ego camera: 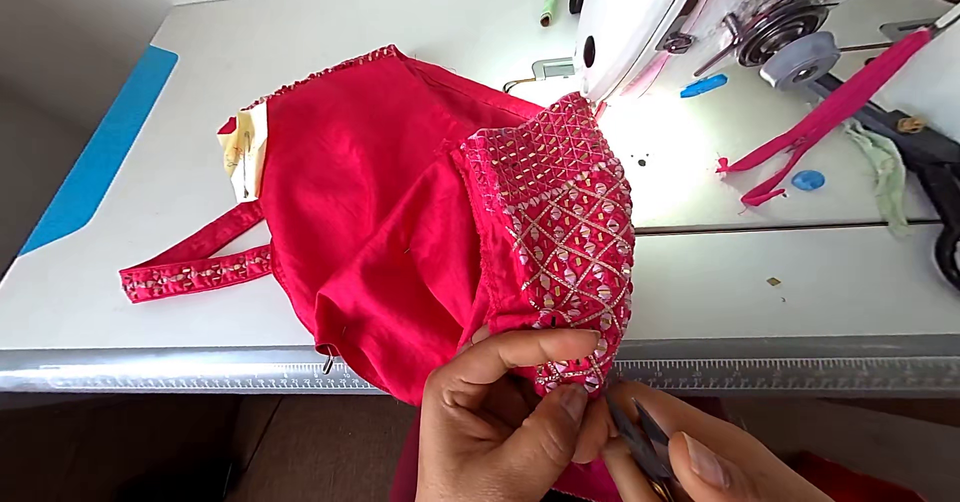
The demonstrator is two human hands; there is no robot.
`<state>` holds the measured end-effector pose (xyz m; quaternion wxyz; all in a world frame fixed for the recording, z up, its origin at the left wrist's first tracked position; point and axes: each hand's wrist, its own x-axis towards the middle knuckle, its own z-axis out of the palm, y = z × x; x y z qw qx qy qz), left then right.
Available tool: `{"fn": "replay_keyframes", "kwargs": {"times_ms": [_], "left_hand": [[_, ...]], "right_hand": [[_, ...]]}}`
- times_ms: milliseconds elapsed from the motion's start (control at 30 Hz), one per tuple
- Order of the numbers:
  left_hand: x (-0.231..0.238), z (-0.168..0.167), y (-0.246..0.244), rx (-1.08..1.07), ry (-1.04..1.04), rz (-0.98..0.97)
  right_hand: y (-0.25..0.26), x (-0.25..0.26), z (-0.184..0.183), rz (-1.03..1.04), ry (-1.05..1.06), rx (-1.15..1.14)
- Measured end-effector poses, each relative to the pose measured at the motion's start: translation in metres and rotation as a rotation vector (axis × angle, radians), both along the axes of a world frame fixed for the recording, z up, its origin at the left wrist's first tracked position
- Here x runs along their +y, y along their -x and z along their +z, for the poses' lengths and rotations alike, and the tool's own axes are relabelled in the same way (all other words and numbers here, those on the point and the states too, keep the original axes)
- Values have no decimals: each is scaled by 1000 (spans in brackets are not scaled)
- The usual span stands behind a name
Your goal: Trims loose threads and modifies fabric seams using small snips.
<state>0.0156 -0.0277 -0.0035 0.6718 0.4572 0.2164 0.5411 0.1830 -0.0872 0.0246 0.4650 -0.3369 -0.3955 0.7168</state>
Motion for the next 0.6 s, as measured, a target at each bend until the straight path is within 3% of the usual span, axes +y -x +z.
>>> {"fn": "replay_keyframes", "kwargs": {"times_ms": [600], "left_hand": [[9,4,8,-8,-8,-91]], "right_hand": [[-13,14,9,148,96,36]]}}
